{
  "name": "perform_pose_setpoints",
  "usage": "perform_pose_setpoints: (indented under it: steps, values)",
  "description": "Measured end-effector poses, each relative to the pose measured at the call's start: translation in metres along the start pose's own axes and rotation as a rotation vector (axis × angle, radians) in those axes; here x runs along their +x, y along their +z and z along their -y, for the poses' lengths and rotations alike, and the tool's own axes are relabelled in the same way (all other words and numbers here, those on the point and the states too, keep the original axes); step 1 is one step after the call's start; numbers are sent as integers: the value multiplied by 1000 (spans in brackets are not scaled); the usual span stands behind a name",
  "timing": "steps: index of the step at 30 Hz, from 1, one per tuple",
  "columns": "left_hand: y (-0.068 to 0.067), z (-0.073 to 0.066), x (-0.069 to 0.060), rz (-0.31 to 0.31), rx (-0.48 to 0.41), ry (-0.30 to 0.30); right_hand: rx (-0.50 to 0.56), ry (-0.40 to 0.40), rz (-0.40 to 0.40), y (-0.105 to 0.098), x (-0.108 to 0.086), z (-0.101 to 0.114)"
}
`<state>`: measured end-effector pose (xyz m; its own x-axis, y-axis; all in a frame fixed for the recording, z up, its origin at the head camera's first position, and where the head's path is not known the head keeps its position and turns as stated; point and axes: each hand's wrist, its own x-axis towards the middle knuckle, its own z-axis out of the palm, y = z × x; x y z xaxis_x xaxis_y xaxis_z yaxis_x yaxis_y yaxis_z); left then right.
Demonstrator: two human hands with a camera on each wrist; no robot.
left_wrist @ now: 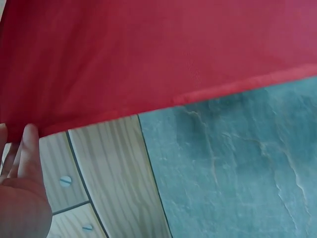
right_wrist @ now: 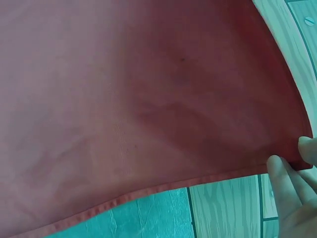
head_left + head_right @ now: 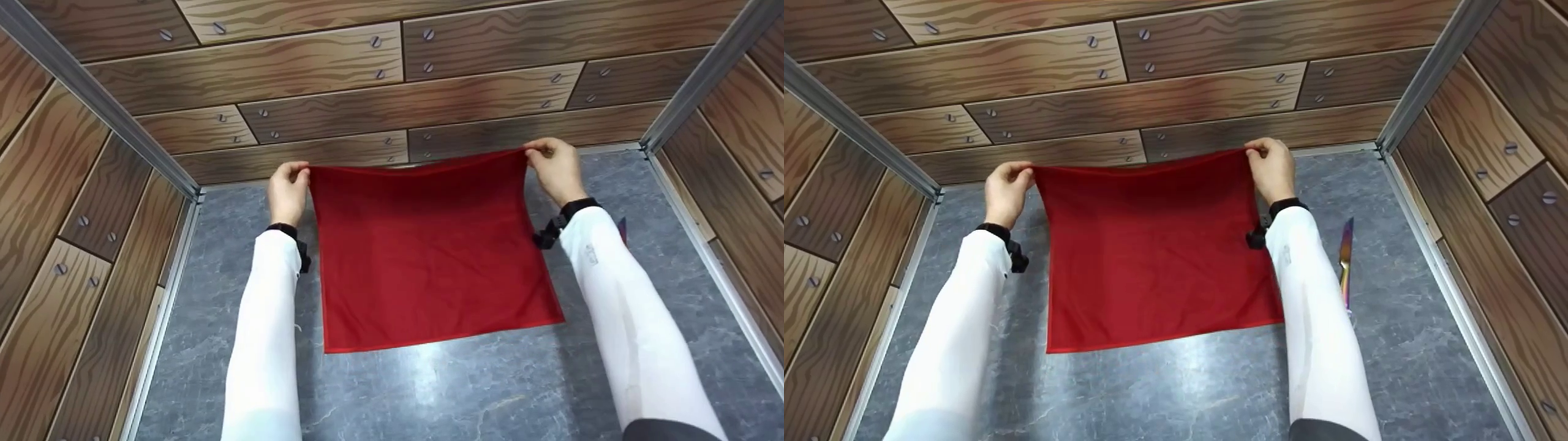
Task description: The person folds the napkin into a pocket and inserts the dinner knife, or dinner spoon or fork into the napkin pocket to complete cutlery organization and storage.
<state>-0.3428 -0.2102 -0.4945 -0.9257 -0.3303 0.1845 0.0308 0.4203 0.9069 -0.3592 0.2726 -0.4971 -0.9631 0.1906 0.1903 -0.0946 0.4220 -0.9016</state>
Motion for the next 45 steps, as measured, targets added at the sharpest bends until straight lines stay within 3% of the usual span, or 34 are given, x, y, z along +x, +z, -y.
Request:
perform_pose_setpoints:
  steps: [7,10,14,18,24,35,40,45]
  values:
    - [-11,16,-15,111,-114,-46,-105,-2,61,-16,-11,-12]
    - [-20,21,-24,151,-62,-15,-151,-38,77,-22,-21,-18]
    - [-31,23,-38,180,118,111,-202,-111,76,-30,-37,-27]
    - [-40,26,-56,196,226,239,-256,-199,61,-37,-55,-36]
    - [-51,36,-88,238,289,385,-312,-348,44,-49,-83,-47]
    - [-69,66,-148,297,324,710,-353,-496,110,-69,-142,-60]
    - [-73,82,-175,326,356,791,-391,-578,135,-76,-167,-66]
    - [-77,94,-197,378,395,783,-433,-575,169,-78,-187,-76]
